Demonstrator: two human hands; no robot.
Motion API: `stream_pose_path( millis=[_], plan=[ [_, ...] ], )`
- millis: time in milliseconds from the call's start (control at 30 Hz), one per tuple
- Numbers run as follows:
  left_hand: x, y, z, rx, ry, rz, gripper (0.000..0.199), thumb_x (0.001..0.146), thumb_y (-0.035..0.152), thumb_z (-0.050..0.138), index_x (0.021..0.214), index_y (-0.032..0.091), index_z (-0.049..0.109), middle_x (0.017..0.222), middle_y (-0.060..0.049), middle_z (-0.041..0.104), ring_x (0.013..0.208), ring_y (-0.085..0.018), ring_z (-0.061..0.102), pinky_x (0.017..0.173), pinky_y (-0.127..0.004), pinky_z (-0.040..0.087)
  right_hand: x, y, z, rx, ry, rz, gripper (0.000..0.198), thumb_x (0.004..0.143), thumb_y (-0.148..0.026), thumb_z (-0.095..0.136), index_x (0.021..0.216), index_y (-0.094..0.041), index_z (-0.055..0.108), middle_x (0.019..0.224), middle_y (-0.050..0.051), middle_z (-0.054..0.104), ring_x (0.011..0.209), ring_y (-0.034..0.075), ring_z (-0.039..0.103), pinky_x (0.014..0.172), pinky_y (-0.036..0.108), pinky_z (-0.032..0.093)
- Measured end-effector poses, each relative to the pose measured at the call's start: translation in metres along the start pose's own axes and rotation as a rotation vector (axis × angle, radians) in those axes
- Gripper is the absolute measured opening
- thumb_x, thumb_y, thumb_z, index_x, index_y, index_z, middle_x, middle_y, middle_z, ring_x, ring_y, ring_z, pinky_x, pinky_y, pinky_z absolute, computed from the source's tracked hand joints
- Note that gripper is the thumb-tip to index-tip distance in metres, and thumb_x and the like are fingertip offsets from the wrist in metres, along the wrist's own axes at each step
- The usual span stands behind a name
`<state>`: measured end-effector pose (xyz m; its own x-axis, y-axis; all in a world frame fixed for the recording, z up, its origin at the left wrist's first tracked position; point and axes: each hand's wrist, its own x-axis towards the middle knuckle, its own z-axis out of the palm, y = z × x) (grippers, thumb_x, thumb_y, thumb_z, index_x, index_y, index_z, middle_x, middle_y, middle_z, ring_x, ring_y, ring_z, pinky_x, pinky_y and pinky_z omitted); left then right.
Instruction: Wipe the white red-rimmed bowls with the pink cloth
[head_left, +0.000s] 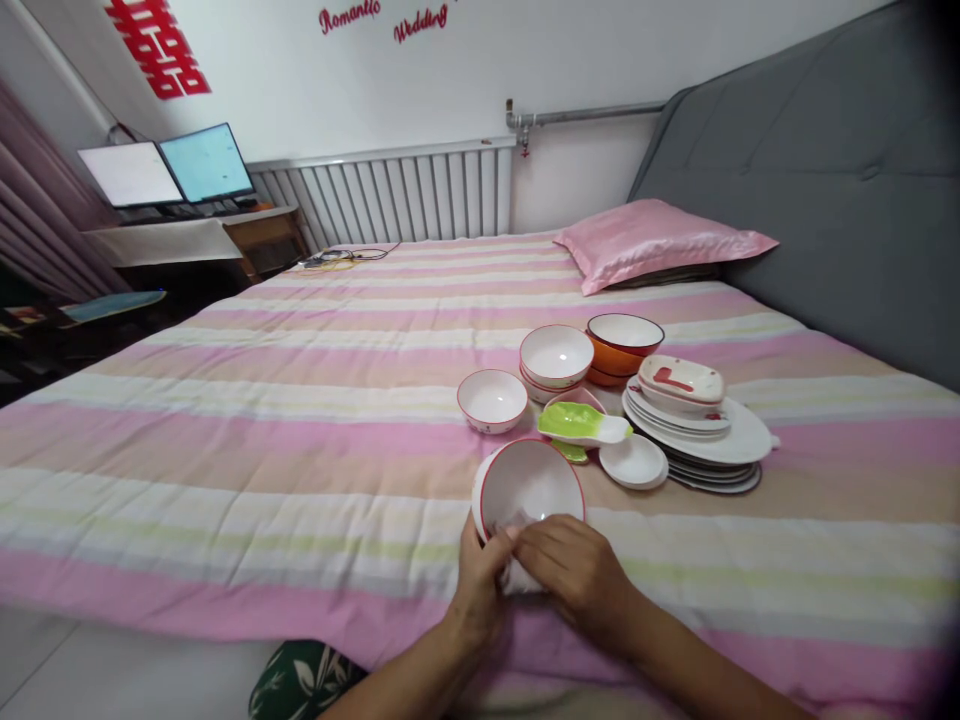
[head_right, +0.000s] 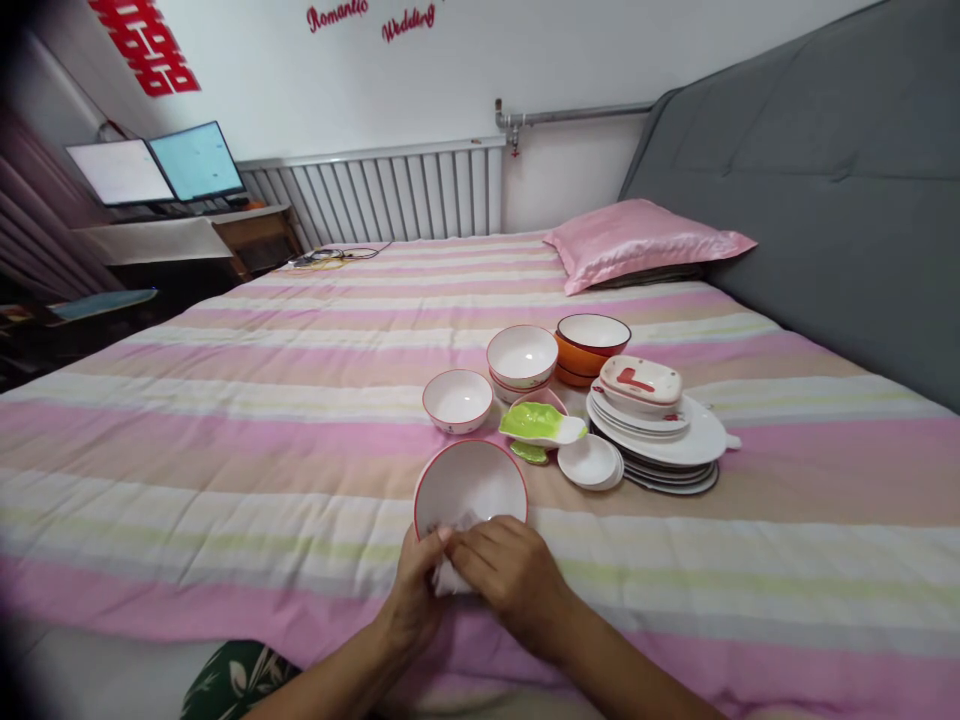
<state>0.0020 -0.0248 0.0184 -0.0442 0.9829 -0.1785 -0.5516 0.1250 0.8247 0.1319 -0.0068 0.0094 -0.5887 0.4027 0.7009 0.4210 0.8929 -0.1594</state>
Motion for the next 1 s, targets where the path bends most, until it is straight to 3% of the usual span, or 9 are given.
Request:
stream_pose_path(
  millis=[100,233,333,500,600,700,1000],
  plan=[
    [0.007,0.007,-0.004,0.024,-0.09,0.058,0.034,0.066,0.026,0.069,0.096,0.012,0.065,0.082,-0.006,0.066,0.076,-0.019,0.058,0.073,-0.031,0.045,-0.004,0.017,-0.007,-0.068,-0.045,-0.065,0.022,0.095,-0.015,0.042,0.107,-0.015,0.06,0.094,0.005,0.071,0.085,0.015,0.061,0.082,0.035,0.041],
    [0.014,0.016,-0.007,0.007,-0.153,-0.052,0.039,0.069,0.026,0.066,0.104,0.008,0.063,0.087,-0.011,0.068,0.076,-0.021,0.06,0.072,-0.032,0.045,-0.005,0.033,-0.015,-0.143,-0.088,-0.087,0.024,0.096,-0.016,0.041,0.106,-0.02,0.062,0.092,0.003,0.072,0.088,0.014,0.062,0.093,0.039,0.036],
    [0.013,0.015,-0.005,-0.042,-0.167,-0.094,0.04,0.068,0.028,0.067,0.102,0.008,0.064,0.088,-0.012,0.067,0.076,-0.022,0.06,0.073,-0.033,0.046,-0.003,0.032,-0.016,-0.123,-0.079,-0.123,0.023,0.095,-0.015,0.042,0.104,-0.018,0.062,0.087,0.004,0.072,0.081,0.014,0.061,0.083,0.034,0.041],
    [-0.004,0.0,0.004,-0.039,-0.131,0.054,0.03,0.063,0.031,0.073,0.086,0.013,0.066,0.076,-0.006,0.063,0.075,-0.02,0.058,0.074,-0.031,0.045,0.0,0.003,-0.01,-0.011,0.052,-0.017,0.023,0.092,-0.014,0.04,0.096,-0.014,0.063,0.075,0.006,0.068,0.066,0.016,0.056,0.062,0.031,0.04],
    [-0.01,-0.004,0.006,-0.04,-0.095,0.055,0.025,0.064,0.033,0.073,0.078,0.013,0.066,0.073,-0.003,0.06,0.071,-0.017,0.055,0.071,-0.03,0.046,0.0,-0.011,-0.005,0.025,0.093,0.062,0.025,0.09,-0.013,0.038,0.095,-0.014,0.062,0.071,0.006,0.065,0.064,0.017,0.055,0.059,0.031,0.04],
    [-0.007,0.0,0.002,-0.008,-0.052,0.004,0.022,0.063,0.031,0.072,0.074,0.013,0.064,0.073,-0.003,0.06,0.067,-0.015,0.054,0.067,-0.028,0.045,-0.002,-0.009,-0.001,0.044,0.054,0.044,0.026,0.089,-0.011,0.038,0.103,-0.013,0.061,0.08,0.007,0.068,0.073,0.017,0.059,0.065,0.032,0.043],
    [0.011,0.016,-0.008,-0.01,-0.16,-0.009,0.048,0.062,0.023,0.069,0.109,0.011,0.061,0.094,-0.011,0.068,0.085,-0.024,0.062,0.074,-0.031,0.047,-0.002,0.023,-0.008,-0.11,-0.054,-0.056,0.024,0.095,-0.017,0.041,0.105,-0.017,0.062,0.093,0.005,0.071,0.086,0.014,0.062,0.084,0.035,0.039]
  ],
)
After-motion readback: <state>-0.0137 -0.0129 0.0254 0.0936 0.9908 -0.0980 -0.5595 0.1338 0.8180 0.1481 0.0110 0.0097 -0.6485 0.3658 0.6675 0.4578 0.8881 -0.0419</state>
